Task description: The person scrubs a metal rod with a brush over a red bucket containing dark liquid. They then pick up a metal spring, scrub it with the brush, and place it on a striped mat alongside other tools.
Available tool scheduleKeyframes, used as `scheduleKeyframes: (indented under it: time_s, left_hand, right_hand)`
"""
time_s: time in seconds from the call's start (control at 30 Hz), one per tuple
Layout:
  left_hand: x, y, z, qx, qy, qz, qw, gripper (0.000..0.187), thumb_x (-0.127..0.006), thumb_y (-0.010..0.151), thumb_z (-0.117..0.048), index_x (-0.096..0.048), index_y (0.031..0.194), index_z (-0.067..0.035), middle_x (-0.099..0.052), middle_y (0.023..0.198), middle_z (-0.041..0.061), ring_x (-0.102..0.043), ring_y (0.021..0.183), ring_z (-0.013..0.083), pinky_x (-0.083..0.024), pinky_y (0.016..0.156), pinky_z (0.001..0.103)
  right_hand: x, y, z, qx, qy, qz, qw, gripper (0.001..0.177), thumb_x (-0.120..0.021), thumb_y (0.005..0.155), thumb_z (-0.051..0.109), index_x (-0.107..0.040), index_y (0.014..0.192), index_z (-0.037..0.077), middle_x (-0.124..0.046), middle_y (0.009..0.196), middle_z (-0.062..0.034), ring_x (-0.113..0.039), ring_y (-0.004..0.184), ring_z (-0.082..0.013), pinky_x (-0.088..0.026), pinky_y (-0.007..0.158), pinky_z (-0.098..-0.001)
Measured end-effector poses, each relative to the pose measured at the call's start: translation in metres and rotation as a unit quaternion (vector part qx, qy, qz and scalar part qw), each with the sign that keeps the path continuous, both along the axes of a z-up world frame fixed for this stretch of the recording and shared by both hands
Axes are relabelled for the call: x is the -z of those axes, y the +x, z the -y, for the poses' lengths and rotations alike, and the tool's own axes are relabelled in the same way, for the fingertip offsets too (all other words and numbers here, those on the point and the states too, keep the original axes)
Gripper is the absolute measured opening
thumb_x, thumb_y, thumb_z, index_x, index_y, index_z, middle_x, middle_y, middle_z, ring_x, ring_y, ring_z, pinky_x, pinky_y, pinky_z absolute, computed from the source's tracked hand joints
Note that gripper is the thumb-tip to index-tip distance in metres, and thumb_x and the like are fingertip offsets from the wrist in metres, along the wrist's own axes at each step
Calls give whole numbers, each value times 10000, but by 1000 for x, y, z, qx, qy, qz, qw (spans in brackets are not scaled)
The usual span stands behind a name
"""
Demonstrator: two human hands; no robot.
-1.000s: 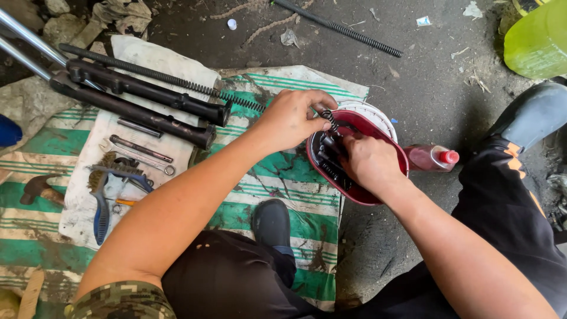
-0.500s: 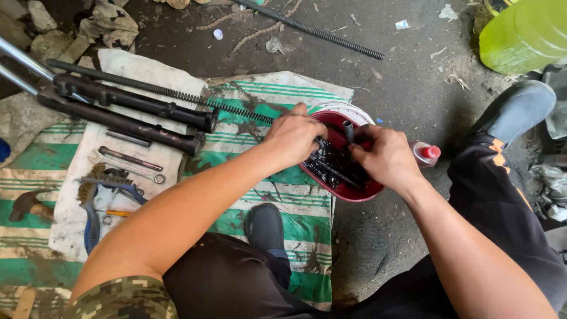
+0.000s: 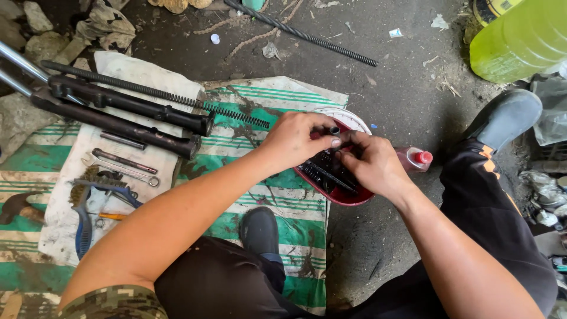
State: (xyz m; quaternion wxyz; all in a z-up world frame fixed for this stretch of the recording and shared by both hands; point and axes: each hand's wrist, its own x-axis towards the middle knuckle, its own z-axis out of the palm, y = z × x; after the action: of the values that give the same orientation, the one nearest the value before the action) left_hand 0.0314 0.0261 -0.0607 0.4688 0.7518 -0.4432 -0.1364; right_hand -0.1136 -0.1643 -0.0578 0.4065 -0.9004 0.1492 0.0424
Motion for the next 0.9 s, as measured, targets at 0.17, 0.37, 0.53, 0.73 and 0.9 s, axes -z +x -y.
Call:
scheduleKeyframes:
  time_s: [0.17, 0.37, 0.53, 0.73, 0.9]
  left_hand:
    - [-9, 5, 1, -26, -43, -13, 999, 262, -873, 897, -295, -859, 1115, -151, -830, 814, 131, -816, 783, 373, -628, 703, 456]
    - [-20, 30, -11, -94, -81, 59, 991, 229, -889, 882, -262, -861, 1089, -167, -759, 699, 68, -717, 632, 272, -566, 589, 398]
    - [-2, 26, -10, -78, -46, 122, 988, 251, -875, 855, -234, -833, 1099, -192, -844, 900, 75, -822, 919, 343, -666, 832, 457]
    - [-33, 43, -32, -102, -16, 128, 986, 255, -844, 887, -266, -828, 1116, -155, -852, 919, 128, -829, 961, 378, -657, 855, 527]
    - [-91, 70, -142, -222, -121, 70, 965, 200, -874, 976, -206, -830, 1146, -112, -845, 1031, -7, -745, 865, 72, -608, 790, 248]
  right_hand:
    - [3, 3, -2, 1, 27, 30, 999, 322, -877, 888, 229, -846, 1201, 160, -854, 1028, -154, -805, 1084, -395, -618, 904, -511]
    - [6, -2, 0, -37, -41, -9, 998, 266, -845, 883, 191, -836, 1130, 93, -839, 946, -200, -798, 1022, -458, -616, 863, -552]
    - [0, -8, 3, -84, -132, -62, 986, 270, -847, 868, 252, -804, 1058, 65, -811, 909, -243, -784, 991, -496, -609, 850, -600]
    - [-10, -17, 3, -95, -142, -49, 984, 277, -829, 893, 254, -774, 1012, 10, -793, 911, -281, -768, 1008, -531, -595, 846, -622]
    - [-17, -24, 5, -118, -193, -20, 974, 270, -770, 1006, 329, -786, 1141, 97, -834, 1113, -163, -783, 1004, -407, -583, 947, -496]
